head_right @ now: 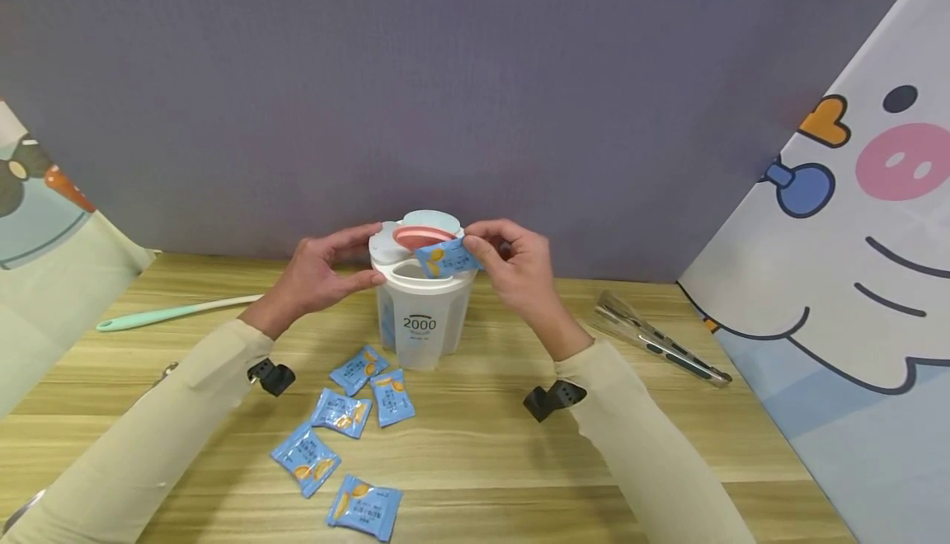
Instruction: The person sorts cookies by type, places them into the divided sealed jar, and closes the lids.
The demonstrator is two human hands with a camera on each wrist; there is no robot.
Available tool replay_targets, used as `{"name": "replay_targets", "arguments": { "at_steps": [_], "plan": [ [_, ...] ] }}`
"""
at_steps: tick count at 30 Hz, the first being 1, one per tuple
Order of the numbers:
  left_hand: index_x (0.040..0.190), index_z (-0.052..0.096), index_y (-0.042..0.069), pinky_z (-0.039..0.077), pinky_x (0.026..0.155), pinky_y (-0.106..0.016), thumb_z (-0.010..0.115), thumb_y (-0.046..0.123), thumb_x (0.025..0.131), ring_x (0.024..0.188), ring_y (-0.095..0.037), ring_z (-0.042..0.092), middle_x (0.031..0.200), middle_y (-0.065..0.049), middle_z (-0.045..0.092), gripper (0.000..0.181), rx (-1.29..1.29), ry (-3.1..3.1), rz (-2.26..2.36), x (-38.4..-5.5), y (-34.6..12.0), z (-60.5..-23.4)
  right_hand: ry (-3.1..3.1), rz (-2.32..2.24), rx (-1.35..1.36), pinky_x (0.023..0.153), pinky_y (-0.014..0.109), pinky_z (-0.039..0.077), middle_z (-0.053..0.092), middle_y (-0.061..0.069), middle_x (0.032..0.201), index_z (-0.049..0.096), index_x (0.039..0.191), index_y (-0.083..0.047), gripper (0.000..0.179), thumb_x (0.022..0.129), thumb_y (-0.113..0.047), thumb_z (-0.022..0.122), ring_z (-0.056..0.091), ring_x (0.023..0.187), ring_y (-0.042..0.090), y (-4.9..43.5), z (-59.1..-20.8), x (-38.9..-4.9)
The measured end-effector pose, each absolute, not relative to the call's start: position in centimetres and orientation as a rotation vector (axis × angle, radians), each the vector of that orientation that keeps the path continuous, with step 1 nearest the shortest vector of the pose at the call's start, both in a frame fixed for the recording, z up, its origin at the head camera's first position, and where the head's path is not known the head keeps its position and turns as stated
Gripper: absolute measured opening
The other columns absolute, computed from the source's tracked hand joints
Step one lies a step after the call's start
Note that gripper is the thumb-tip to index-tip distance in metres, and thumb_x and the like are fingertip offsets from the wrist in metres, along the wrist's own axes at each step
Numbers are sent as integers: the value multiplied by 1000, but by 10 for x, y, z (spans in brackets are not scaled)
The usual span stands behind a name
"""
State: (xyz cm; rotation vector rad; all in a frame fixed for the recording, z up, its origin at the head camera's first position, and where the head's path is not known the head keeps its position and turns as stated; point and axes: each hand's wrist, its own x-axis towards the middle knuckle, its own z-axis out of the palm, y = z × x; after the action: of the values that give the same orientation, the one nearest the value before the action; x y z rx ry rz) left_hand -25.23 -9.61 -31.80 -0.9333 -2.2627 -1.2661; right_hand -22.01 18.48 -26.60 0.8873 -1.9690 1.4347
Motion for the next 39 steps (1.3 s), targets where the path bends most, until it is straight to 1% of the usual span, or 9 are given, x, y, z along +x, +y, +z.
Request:
{"name": "replay_targets", "arguments": {
  "at_steps": [4,11,14,22,27,31,39],
  "plan": [
    [133,55,14,46,91,-45,83,26,74,110,-24,59,126,-7,59,67,-932,-2267,-1264,-252,-96,-318,-1965,1413,912,45,21,35,66,8,80,69,91,7,10,83,11,65,49,60,12,181,-264,-221],
    [133,56,14,47,90,-44,84,26,74,109,-24,60,125,-7,60,66,-952,-2247,-1262,-253,-96,-318,-1973,1381,954,44,19,35,65,12,77,69,91,7,7,84,7,66,49,59,13,176,-262,-221],
    [133,56,13,47,90,-44,84,25,74,109,-23,60,124,-7,60,66,-957,-2241,-1262,-253,-96,-318,-1980,1373,952,44,19,33,64,12,77,68,90,8,7,84,9,66,46,58,12,174,-261,-220],
    [133,56,12,47,90,-46,84,25,74,109,-25,60,125,-8,60,66,-953,-2241,-1272,-253,-96,-318,-1985,1332,1008,44,19,32,60,20,74,64,89,15,8,82,18,62,41,54,9,164,-248,-202],
    [133,56,14,47,91,-43,83,26,74,109,-22,59,125,-7,60,66,-952,-2254,-1280,-252,-96,-318,-1979,1321,1013,43,20,31,62,13,75,68,90,8,10,82,13,65,40,52,11,169,-258,-215],
    [133,55,13,47,91,-43,83,26,75,110,-23,59,126,-7,59,66,-950,-2255,-1281,-252,-96,-318,-1972,1300,1024,42,21,32,64,7,77,70,92,3,9,84,7,68,41,52,13,172,-262,-223],
    [130,58,11,48,88,-43,85,22,72,106,-22,62,122,-7,62,65,-958,-2194,-1271,-254,-95,-321,-1952,1298,1018,43,20,32,65,7,77,69,90,4,11,82,11,68,42,51,13,172,-262,-222]
  ]
}}
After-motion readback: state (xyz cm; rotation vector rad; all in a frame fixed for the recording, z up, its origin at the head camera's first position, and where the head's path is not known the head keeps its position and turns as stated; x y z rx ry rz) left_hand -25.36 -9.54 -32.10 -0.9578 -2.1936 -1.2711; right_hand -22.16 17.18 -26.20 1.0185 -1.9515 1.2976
